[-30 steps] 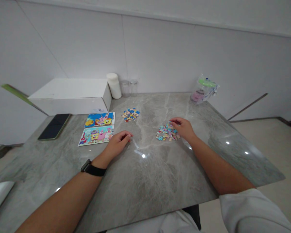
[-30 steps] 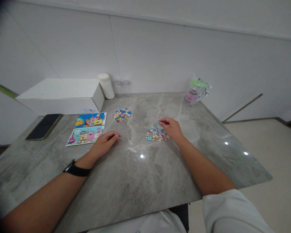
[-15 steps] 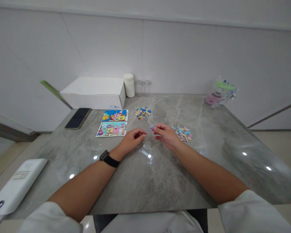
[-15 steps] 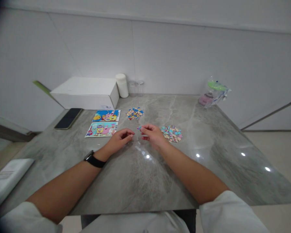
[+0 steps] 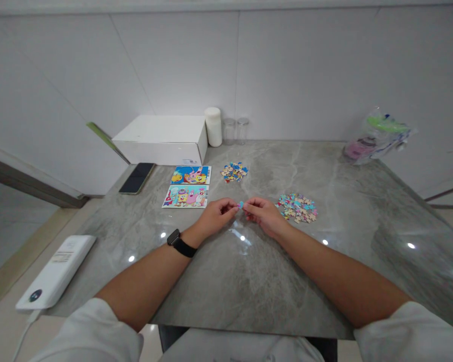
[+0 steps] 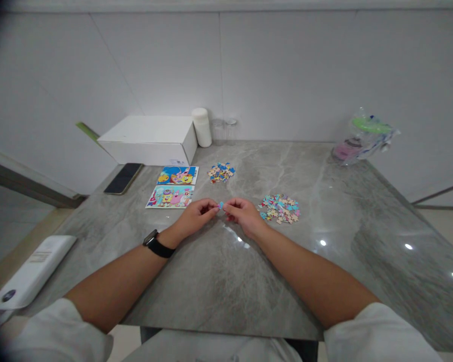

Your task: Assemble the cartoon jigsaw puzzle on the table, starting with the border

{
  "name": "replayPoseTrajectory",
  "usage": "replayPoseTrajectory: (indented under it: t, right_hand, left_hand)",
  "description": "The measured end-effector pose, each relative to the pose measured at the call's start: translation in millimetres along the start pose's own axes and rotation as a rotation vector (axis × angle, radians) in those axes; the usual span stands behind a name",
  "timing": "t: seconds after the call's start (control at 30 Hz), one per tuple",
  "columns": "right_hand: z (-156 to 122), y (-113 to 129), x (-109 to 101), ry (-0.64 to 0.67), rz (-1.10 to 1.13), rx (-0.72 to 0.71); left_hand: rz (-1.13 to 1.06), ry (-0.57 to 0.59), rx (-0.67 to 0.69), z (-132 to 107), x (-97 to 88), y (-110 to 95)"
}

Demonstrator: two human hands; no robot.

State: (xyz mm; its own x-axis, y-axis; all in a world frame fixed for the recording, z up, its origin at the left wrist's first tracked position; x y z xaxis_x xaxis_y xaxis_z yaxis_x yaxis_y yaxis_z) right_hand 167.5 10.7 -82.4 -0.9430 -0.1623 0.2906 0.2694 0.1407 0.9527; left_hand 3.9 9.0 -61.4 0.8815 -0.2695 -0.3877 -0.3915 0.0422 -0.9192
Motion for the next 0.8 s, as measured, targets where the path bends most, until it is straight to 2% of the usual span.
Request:
replayPoseTrajectory:
  t: [0.43,0.53,0.63,0.7,0.73,0.8]
  right_hand:
    - [-1.9,6.0,4.6,0.005,-0.031,-0.03]
    - [5.9,36.2,-8.8,-0.026,-0.185,-0.17]
    - [14.8,88.7,-38.2,-0.122,-0.479,-0.427]
    - [19.1,115.1,-55.9,-0.153,-0.691,-0.551]
    - [21.3,122.3,-61.4,-0.139,-0.802,-0.599]
    - [26.9,121.5,-67.8,-0.084,-1.01,-0.637]
  left_hand:
    - [-0.001,0.005,-0.038,-4.8,-0.5,-5.0]
    - [0.047,0.011,-0.02,-5.7,-0.2,-5.8]
    - [0.108,0.031,0.015,-6.2,1.2,-6.7]
    - [0.146,0.047,0.044,-6.7,3.0,-8.0]
    - [0.165,0.053,0.06,-6.9,4.0,-8.8]
    - [0.197,0.062,0.089,-7.4,5.7,-10.8]
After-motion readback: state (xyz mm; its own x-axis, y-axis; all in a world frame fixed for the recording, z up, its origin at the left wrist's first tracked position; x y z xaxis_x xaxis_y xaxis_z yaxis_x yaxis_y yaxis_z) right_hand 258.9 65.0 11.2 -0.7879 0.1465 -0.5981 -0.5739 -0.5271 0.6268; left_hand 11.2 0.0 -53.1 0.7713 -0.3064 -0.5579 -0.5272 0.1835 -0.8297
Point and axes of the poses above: each hand's wrist, its own z-axis towards the middle knuckle, its own x-axis out of the palm, y = z × x, the point moved 7 cm from there along z, towards the middle knuckle, and after that the axes turned 10 degrees about -x, right-handed, at the moved point
